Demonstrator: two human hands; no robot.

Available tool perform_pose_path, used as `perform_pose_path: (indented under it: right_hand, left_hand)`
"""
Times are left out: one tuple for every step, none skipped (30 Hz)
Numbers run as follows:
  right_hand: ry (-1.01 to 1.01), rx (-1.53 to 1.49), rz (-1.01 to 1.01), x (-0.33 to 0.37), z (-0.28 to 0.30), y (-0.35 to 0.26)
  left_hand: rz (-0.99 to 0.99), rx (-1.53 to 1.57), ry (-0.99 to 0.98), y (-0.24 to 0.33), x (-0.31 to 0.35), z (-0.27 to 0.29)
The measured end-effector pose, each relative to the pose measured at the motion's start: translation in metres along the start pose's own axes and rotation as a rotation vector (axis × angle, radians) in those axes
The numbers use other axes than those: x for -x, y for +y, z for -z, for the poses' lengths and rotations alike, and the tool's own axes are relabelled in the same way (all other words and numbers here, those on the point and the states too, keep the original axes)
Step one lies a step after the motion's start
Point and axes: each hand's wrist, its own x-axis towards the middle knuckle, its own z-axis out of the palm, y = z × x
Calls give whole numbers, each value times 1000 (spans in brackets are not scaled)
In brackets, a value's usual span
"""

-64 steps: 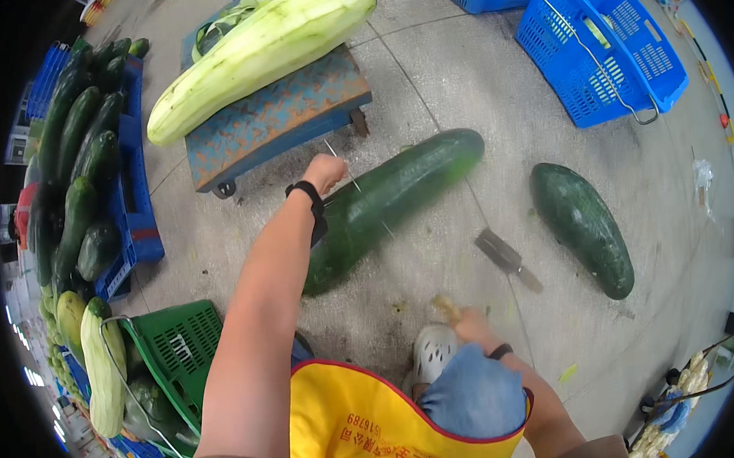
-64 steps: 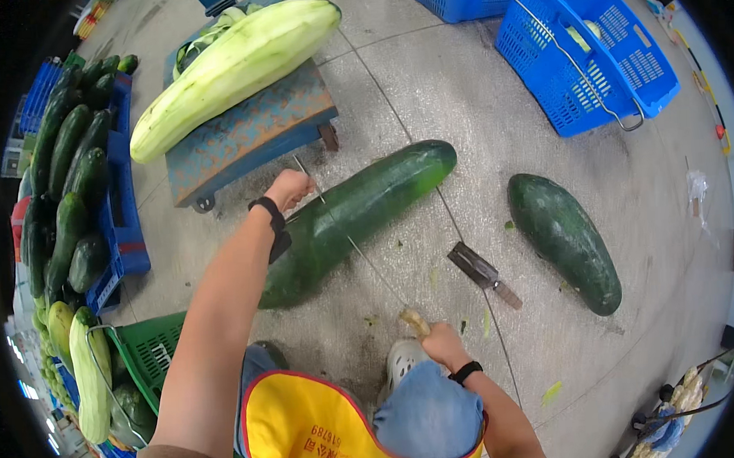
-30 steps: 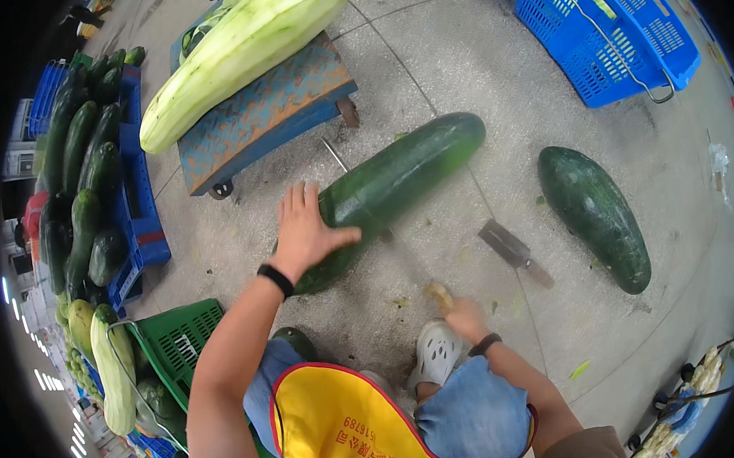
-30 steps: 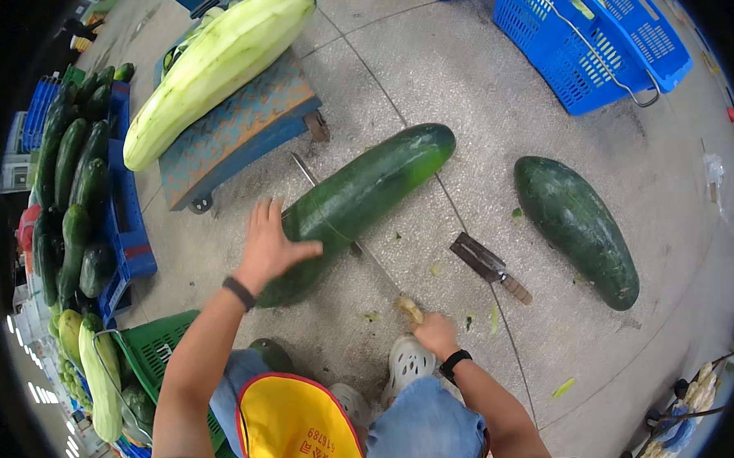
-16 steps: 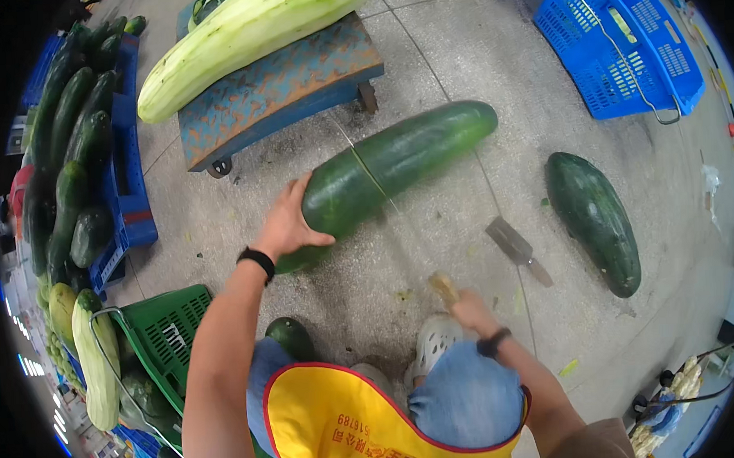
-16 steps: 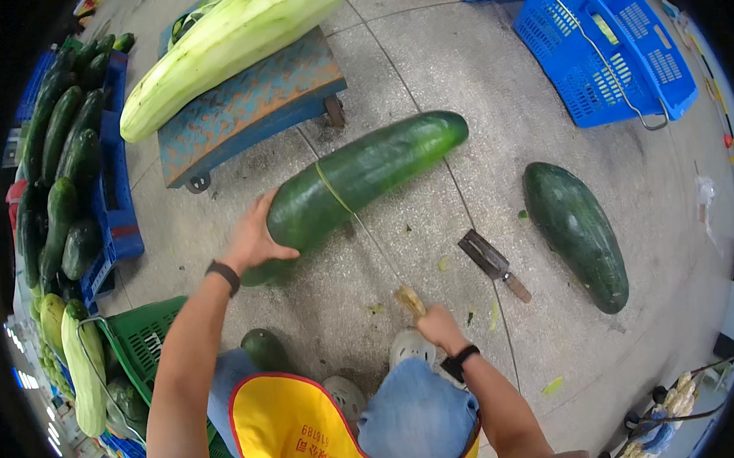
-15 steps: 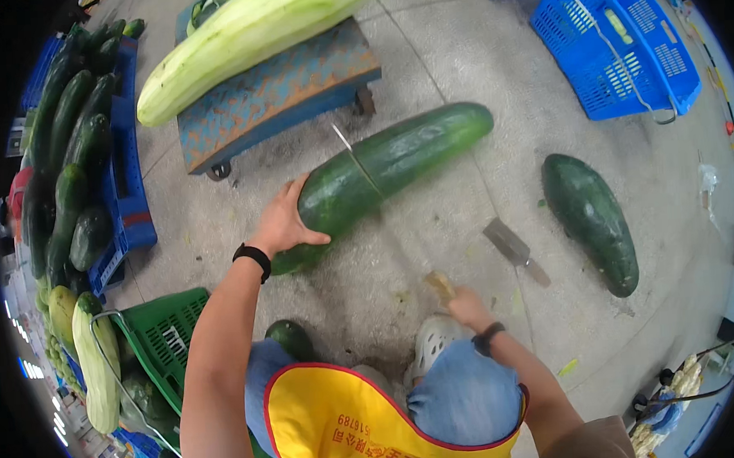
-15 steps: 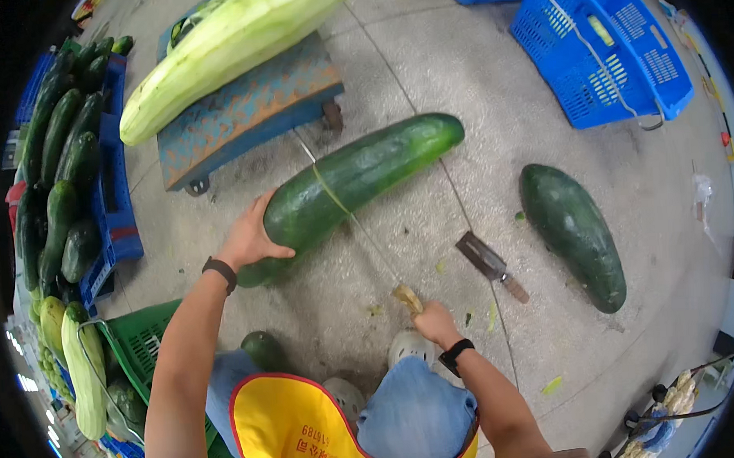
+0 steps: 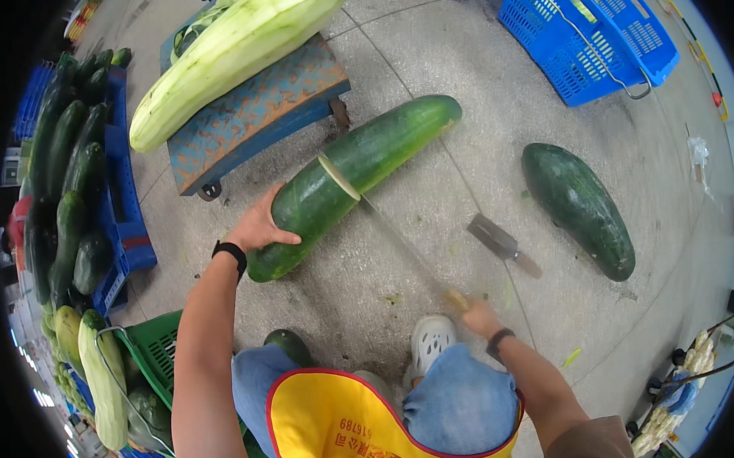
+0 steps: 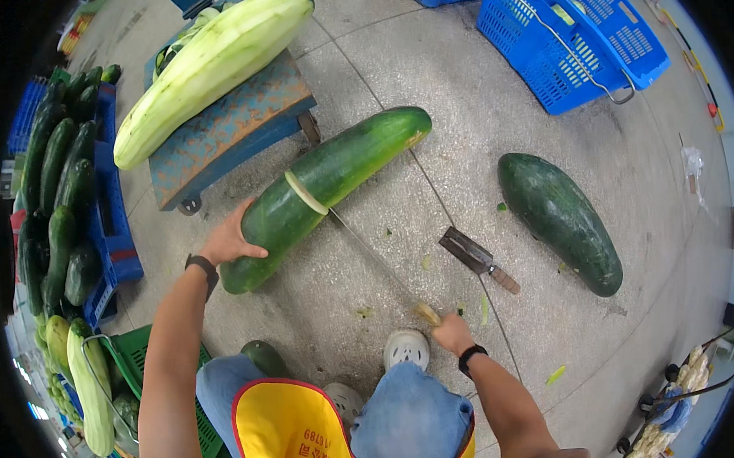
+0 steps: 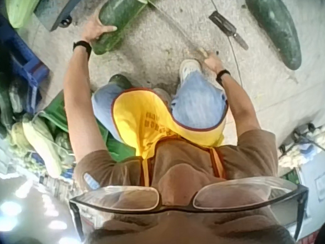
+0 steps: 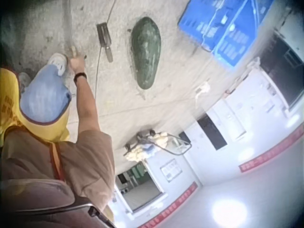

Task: Weighing large green melons on a platform scale and cutting them with a long knife

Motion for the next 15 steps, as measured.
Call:
perform_pose_path:
  right_hand:
    - [1,66,-19,15,10,-11]
    - [3,113,-47,32,23,-18]
    - [43,135,6,45,26,-1]
    - [74,157,65,62,24,23]
    - [132,115,79,83,24,48]
    - [191,74,96,105,22,72]
    - [253,84,60,130,21,96]
    - [314,91,35,144,23,109]
    - [318,100,44,147,27,112]
    - [439,46,39,148,32,113]
    - [563,-12,30,150,37,112]
    - [631,-34,-47,135,47,97]
    - [724,-13,-44,119,59,79]
    - [821,13,-43,103,75,60]
    - [777,-10,-127,84,92,39]
  left_hand:
    - [-24,-97,81,-16,13,-2]
    - [-55,-209,147,-20,19,-5]
    - [-62,-213,146,-16,22,-11]
    - [-63,-272,196,-10,28,-18]
    - [-70,-326,248,-3,33,-27]
    - [-90,-392,297,-1,37,-36]
    - [-93,-388,305,3,41,-46]
    - [-89,-445,354,9,47,-54]
    - [-85,-494,399,12,51,-65]
    - [-47,-490,393,14,54,-74]
    - [-48,-485,403,18,59,-82]
    - [-44,-533,434,21,62,-89]
    - [-40,-581,465,23,66,-95]
    - [-47,-551,458,26,66,-101]
    - [-42,-552,469,25,68,-102]
